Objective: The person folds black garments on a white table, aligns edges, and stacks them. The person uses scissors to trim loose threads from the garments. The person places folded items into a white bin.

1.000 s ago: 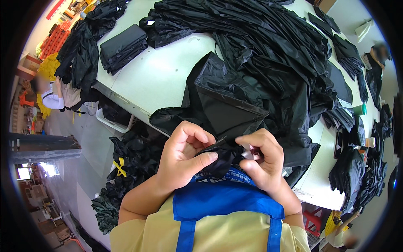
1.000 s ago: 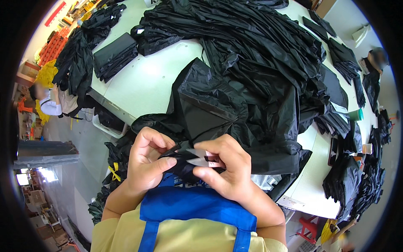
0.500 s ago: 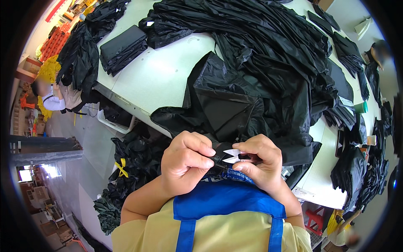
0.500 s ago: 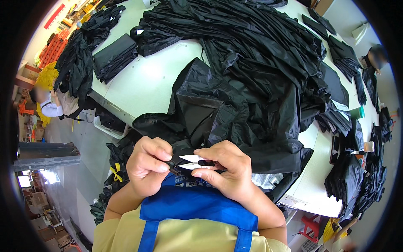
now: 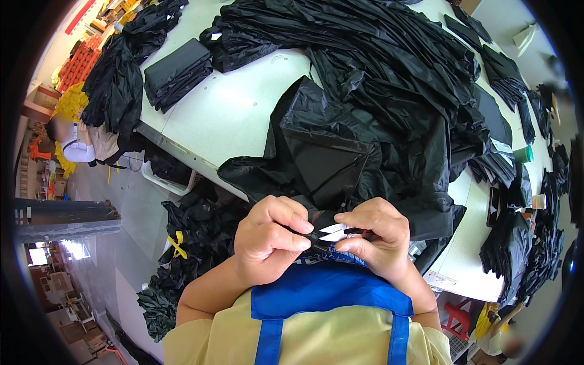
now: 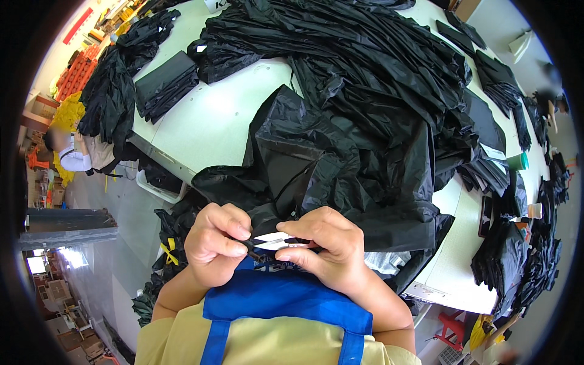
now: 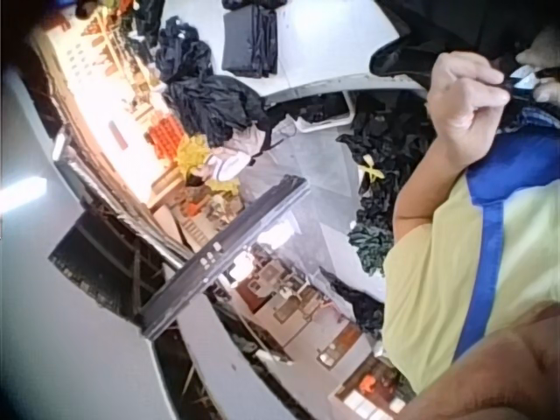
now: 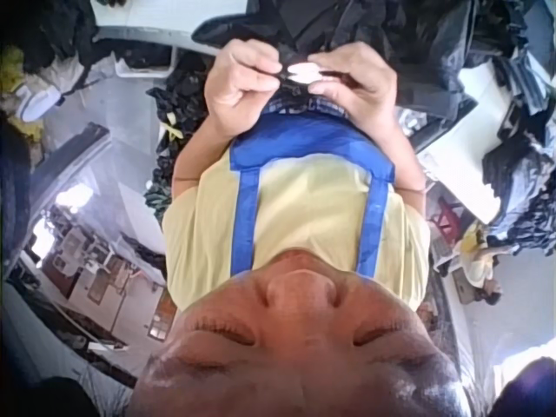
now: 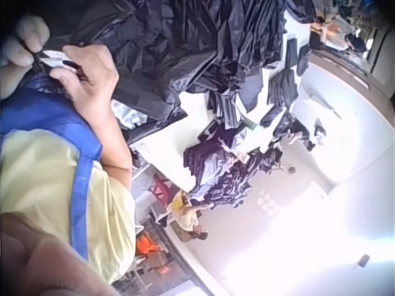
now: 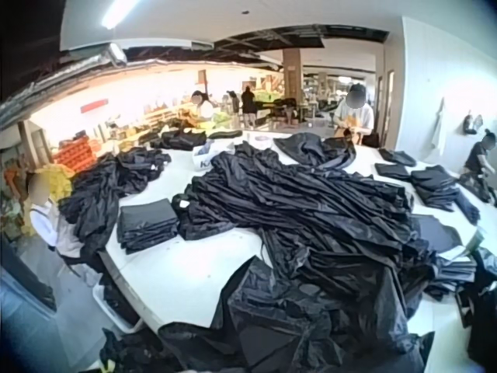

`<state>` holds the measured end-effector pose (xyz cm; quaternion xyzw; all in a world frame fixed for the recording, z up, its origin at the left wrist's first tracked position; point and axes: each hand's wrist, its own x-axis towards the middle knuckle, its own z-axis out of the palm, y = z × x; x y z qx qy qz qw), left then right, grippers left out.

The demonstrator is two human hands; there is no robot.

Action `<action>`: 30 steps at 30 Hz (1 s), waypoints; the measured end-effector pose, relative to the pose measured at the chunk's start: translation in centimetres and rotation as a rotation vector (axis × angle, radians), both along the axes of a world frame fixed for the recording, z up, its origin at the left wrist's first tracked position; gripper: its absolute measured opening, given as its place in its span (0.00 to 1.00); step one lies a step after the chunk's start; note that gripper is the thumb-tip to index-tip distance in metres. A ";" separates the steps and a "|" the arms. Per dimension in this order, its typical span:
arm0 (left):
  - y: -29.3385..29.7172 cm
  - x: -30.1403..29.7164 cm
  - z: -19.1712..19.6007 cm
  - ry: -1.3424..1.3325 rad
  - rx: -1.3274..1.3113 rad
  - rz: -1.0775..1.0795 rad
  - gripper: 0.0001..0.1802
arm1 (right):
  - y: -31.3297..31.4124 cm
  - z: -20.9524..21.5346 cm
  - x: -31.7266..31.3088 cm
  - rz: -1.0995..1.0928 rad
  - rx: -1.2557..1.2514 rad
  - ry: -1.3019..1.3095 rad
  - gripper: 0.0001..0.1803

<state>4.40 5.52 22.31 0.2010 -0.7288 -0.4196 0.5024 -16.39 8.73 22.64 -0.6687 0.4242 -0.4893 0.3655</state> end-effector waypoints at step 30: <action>-0.3 -0.4 3.7 -0.446 0.323 0.123 0.11 | -3.7 -2.6 0.6 -0.185 0.420 -0.604 0.04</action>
